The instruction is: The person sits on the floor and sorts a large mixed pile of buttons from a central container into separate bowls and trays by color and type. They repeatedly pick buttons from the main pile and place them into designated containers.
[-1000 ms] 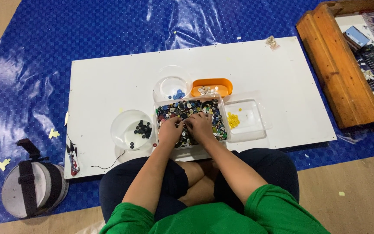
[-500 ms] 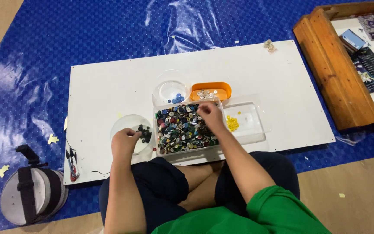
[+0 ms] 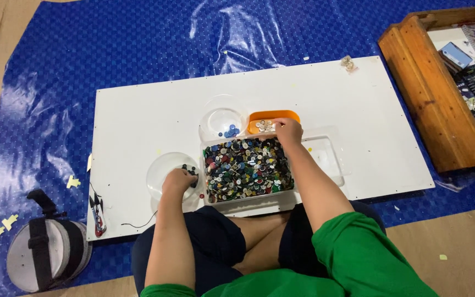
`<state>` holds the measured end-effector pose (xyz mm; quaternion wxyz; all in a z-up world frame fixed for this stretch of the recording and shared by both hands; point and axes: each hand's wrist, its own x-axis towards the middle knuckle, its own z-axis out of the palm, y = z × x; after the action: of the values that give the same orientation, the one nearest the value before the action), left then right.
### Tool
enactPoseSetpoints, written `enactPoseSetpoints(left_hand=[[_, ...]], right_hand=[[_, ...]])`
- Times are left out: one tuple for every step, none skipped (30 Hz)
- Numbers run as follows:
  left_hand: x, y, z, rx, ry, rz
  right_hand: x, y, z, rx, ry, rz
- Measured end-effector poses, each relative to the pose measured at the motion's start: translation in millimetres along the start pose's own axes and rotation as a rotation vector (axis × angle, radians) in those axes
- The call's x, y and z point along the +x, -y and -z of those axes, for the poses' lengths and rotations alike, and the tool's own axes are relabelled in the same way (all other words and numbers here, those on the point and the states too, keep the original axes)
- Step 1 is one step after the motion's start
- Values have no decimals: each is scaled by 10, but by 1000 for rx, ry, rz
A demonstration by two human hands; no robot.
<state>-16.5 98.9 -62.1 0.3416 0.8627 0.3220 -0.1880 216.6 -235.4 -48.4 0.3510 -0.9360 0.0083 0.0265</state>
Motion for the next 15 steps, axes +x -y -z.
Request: enactPoseSetpoints(left_hand=[[1, -29, 13, -2, 2, 3], [1, -57, 26, 5, 2, 15], [0, -86, 41, 13, 2, 27], [-59, -152, 92, 12, 4, 30], [-119, -219, 143, 37, -7, 38], [-180, -288, 193, 62, -17, 47], [-110, -261, 178, 62, -15, 49], [-42, -233, 161, 92, -97, 63], [21, -195, 148, 121, -181, 77], [-23, -191, 157, 121, -181, 79], [-57, -207, 176, -35, -344, -52], [-92, -225, 197, -191, -506, -184], [-165, -293, 216, -191, -505, -184], [-240, -360, 235, -263, -704, -410], [-306, -442, 252, -337, -903, -642]], right_hand=[[56, -61, -59, -3, 3, 0], [111, -123, -117, -44, 13, -6], [163, -187, -178, -83, 23, -11], [129, -144, -149, -85, 26, -12], [89, -103, -114, -65, 51, -17], [49, -63, -77, -44, 77, -22], [-72, 75, 43, -45, 78, -24], [-195, 213, 165, -11, 109, -28], [-324, 357, 280, 23, 140, -30], [-361, 358, 299, 23, 141, -30], [-380, 367, 331, 40, 135, -14], [-400, 377, 365, 57, 129, 2], [-501, 470, 475, 58, 129, 1], [-605, 563, 584, 112, 130, 17], [-694, 658, 705, 165, 128, 35]])
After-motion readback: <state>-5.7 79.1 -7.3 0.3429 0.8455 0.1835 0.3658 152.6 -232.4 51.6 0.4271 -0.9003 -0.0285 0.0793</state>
